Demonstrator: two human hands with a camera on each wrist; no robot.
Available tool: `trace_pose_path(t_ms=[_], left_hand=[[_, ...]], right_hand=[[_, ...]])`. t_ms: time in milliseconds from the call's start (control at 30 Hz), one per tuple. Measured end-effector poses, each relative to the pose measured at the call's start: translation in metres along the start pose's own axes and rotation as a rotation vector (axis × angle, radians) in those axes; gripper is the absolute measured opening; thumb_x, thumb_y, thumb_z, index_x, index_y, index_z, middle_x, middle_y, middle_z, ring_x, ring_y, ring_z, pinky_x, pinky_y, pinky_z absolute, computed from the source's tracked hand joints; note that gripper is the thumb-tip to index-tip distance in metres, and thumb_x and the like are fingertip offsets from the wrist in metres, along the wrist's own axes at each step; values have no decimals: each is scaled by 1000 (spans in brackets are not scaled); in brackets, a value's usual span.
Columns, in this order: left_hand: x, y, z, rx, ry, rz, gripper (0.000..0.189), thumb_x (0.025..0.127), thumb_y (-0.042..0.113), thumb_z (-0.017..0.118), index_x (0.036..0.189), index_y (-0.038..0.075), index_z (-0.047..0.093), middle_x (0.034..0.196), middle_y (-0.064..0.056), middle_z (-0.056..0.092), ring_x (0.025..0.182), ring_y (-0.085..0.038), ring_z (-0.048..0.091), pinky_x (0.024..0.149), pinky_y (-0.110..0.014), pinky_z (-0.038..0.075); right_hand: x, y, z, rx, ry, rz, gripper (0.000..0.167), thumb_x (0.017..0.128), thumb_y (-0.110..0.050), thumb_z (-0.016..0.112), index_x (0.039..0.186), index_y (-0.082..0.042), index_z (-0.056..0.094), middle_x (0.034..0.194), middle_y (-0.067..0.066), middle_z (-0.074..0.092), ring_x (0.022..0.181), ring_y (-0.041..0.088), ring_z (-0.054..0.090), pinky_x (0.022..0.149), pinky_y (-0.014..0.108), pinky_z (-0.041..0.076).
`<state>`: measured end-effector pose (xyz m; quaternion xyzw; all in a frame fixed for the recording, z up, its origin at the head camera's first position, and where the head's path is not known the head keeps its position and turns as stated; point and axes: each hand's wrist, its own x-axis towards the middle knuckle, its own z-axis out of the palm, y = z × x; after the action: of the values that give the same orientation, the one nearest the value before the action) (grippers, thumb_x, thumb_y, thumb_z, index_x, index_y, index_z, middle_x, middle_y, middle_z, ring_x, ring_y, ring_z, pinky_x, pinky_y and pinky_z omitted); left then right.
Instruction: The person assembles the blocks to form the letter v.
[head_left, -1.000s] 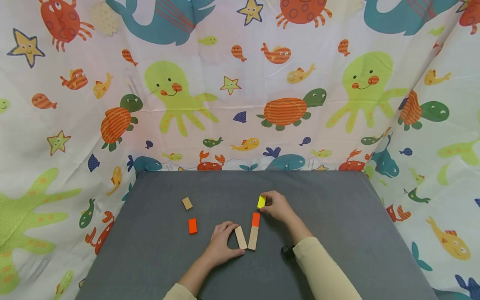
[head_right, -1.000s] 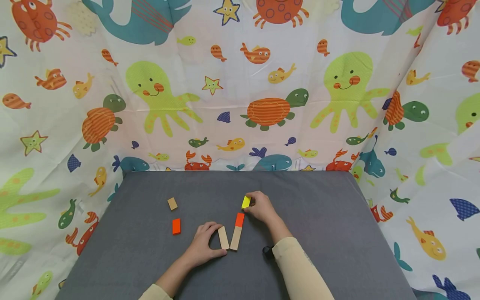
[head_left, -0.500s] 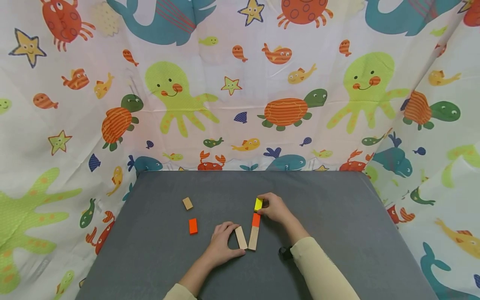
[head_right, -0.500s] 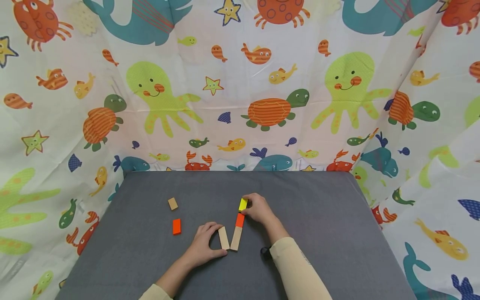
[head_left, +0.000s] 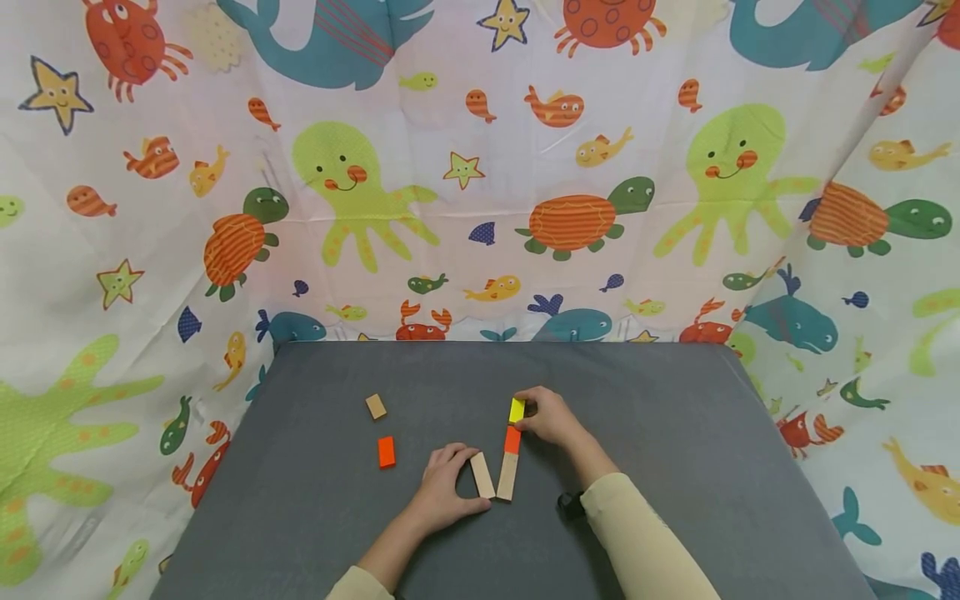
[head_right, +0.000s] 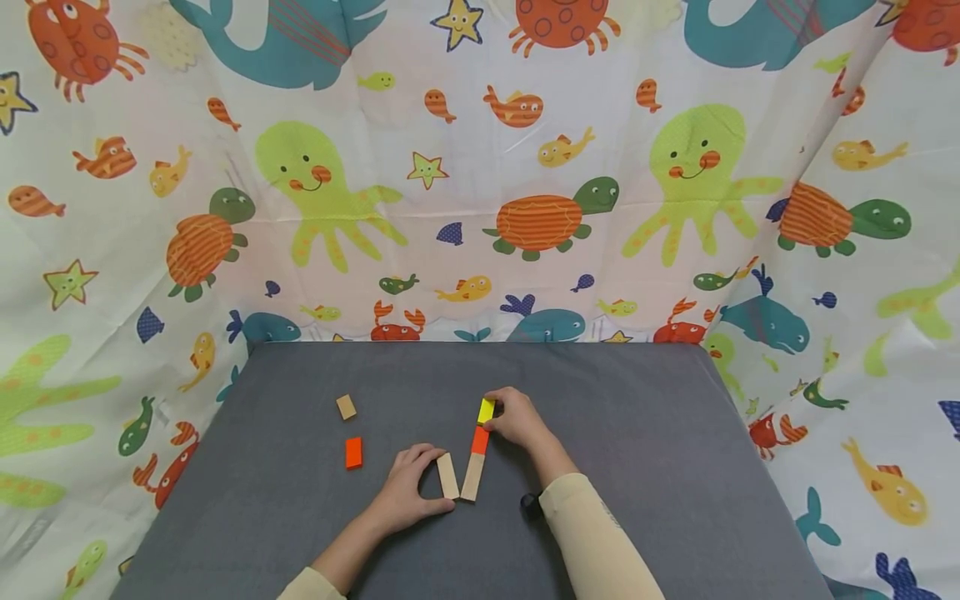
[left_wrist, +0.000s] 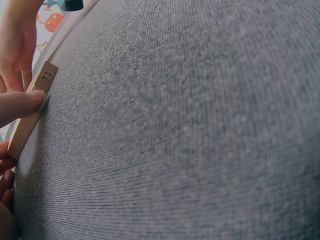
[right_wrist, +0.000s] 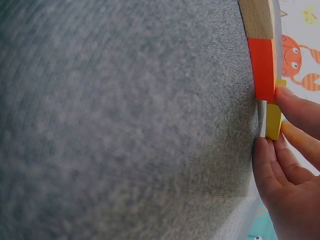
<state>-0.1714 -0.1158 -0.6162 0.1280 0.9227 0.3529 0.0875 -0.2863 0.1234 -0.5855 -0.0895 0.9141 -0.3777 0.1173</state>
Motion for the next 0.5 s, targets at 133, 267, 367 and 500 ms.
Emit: trace_pose_path(t_ms=[133, 267, 367, 500], left_hand=[[1, -1, 0, -2, -3, -1, 82, 73, 53, 85, 142, 21, 55, 143, -4, 48, 134, -31, 39, 106, -61, 37], [1, -2, 1, 0, -5, 1, 82, 73, 54, 85, 142, 21, 55, 143, -4, 48, 134, -31, 39, 106, -61, 37], [1, -3, 2, 2, -7, -1, 82, 73, 54, 85, 142, 21, 55, 143, -3, 49, 133, -31, 39, 106, -61, 37], [1, -3, 2, 1, -3, 2, 82, 72, 54, 85, 141, 20, 55, 142, -4, 49, 133, -31, 39, 106, -61, 37]], right_hand=[[0, 0, 0, -15, -5, -17, 54, 81, -12, 84, 132, -9, 67, 129, 12, 63, 107, 25, 60, 96, 45, 52], [-1, 0, 1, -19, -4, -35, 53, 81, -13, 85, 131, -9, 67, 127, 12, 64, 107, 26, 60, 96, 45, 51], [-2, 1, 2, -10, 0, -45, 52, 81, -12, 85, 130, -9, 68, 126, 12, 64, 105, 25, 59, 94, 45, 52], [-3, 2, 4, 3, 5, -57, 50, 81, -11, 85, 128, -7, 69, 125, 13, 64, 102, 24, 60, 90, 43, 53]])
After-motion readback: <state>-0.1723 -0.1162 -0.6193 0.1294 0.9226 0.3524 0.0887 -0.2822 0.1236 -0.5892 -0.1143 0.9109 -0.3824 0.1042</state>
